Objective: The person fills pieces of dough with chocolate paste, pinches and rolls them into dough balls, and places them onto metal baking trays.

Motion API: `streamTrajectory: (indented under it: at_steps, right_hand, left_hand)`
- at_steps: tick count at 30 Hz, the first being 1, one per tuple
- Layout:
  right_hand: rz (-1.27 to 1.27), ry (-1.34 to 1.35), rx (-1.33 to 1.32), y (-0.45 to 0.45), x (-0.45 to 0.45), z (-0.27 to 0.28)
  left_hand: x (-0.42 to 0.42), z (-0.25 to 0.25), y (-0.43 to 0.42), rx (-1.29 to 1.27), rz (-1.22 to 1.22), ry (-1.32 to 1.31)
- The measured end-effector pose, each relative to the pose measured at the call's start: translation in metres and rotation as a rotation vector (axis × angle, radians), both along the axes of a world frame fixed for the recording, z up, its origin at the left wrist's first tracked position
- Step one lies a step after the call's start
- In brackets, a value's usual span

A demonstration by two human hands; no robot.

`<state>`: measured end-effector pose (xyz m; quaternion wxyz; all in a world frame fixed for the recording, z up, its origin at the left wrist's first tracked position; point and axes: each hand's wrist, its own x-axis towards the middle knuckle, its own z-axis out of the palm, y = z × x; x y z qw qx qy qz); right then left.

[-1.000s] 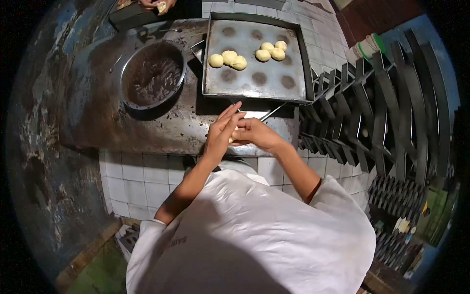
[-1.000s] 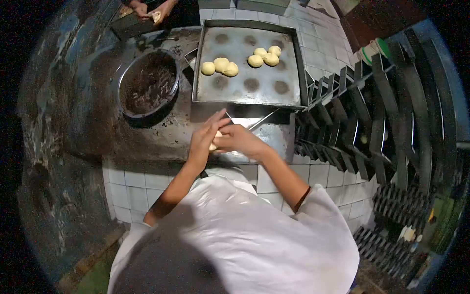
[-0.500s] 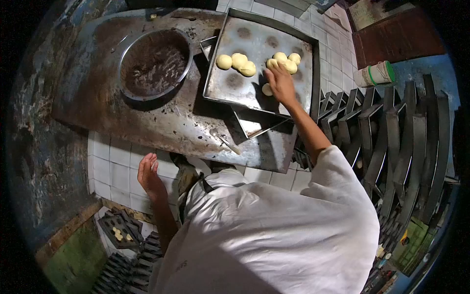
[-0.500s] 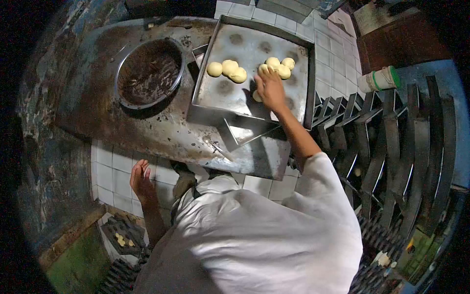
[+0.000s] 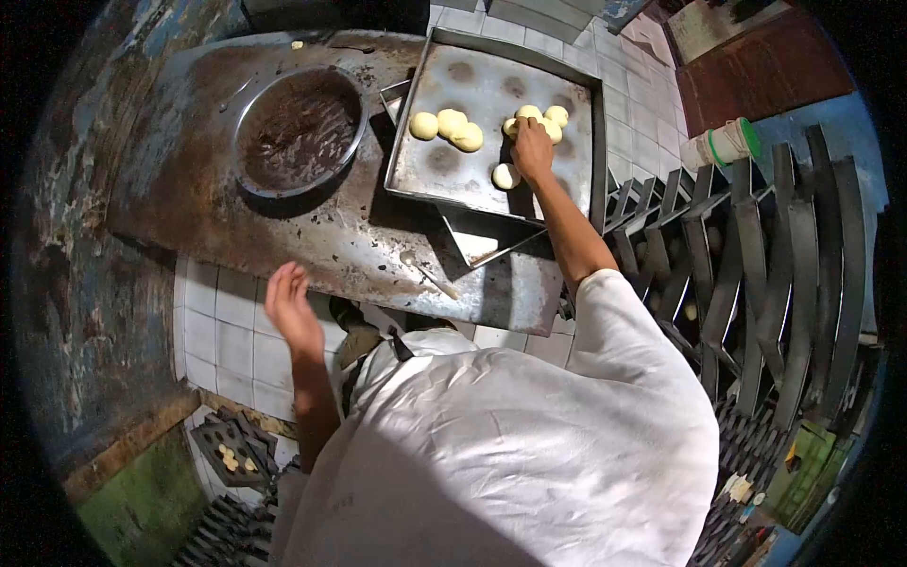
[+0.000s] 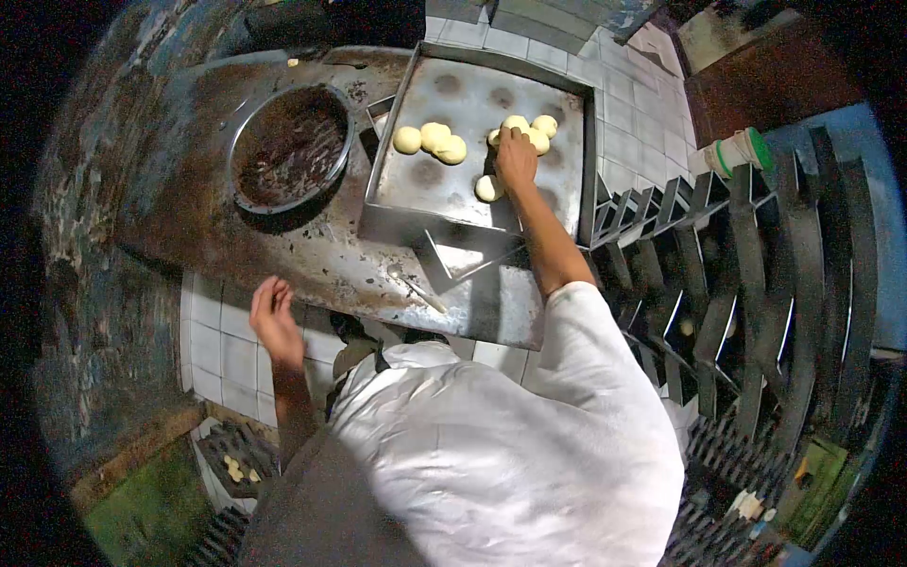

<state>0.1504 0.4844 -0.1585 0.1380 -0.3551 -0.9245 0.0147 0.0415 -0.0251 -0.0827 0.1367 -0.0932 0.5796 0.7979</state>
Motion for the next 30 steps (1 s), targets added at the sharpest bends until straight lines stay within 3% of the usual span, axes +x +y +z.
streamTrajectory:
  at_steps: [2, 5, 8, 10, 12, 14, 16, 18, 20, 21, 22, 24, 25, 26, 27, 28, 29, 30]
  right_hand:
    - [0.045, 0.111, 0.000, -0.004, 0.009, 0.020]
    - [0.099, 0.545, -0.096, -0.043, 0.033, 0.083]
    - [0.075, 0.814, -1.029, -0.099, 0.059, 0.140]
    - [-0.030, 0.915, -1.463, -0.143, 0.072, 0.170]
    - [-0.027, 0.978, -1.652, -0.176, 0.072, 0.173]
    - [-0.086, 1.040, -1.716, -0.204, 0.065, 0.164]
    - [-0.265, 1.152, -1.514, -0.233, 0.052, 0.154]
    - [-0.292, 0.889, -1.073, -0.251, 0.038, 0.123]
    - [-0.307, 0.900, -0.874, -0.279, 0.019, 0.093]
    - [-0.337, 0.806, -0.970, -0.286, 0.014, 0.076]
    - [-0.255, 0.870, -1.359, -0.289, 0.009, 0.038]
    - [-0.317, 0.963, -2.231, -0.304, 0.014, 0.043]
    - [-0.175, 0.954, -2.374, -0.305, 0.022, 0.019]
    - [-0.228, 0.803, -2.301, -0.306, 0.032, -0.017]
    - [-0.016, 0.482, -1.600, -0.316, 0.038, -0.043]
    - [-0.059, 0.094, -0.860, -0.326, 0.043, -0.068]
    - [0.025, -0.072, -0.475, -0.332, 0.048, -0.056]
    - [-0.031, -0.208, -0.525, -0.331, 0.054, -0.080]
  left_hand:
    - [-0.005, -0.005, 0.039, 0.039, -0.113, 0.064]
    - [0.008, 0.033, 0.108, 0.025, -0.359, 0.110]
    - [0.029, 0.067, 0.170, 0.052, -0.630, 0.170]
    - [0.041, 0.075, 0.198, 0.115, -0.786, 0.181]
    - [0.047, 0.062, 0.211, 0.248, -0.854, 0.068]
    - [0.053, 0.063, 0.205, 0.309, -0.842, 0.034]
    - [0.055, 0.058, 0.191, 0.260, -0.827, -0.006]
    - [0.053, 0.040, 0.175, 0.178, -0.842, -0.034]
    - [0.049, 0.027, 0.155, 0.249, -0.814, -0.209]
    - [0.039, 0.017, 0.144, 0.238, -0.816, -0.280]
    - [0.029, 0.005, 0.133, 0.239, -0.807, -0.286]
    - [0.009, -0.015, 0.108, 0.483, -0.844, -0.511]
    - [0.002, -0.020, 0.094, 0.496, -0.809, -0.518]
    - [-0.007, -0.020, 0.081, 0.505, -0.783, -0.510]
    - [-0.019, -0.020, 0.070, 0.556, -0.687, -0.597]
    - [-0.032, -0.019, 0.058, 0.608, -0.591, -0.682]
    - [-0.050, -0.014, 0.043, 0.698, -0.621, -0.697]
    - [-0.064, -0.018, 0.030, 0.712, -0.594, -0.687]
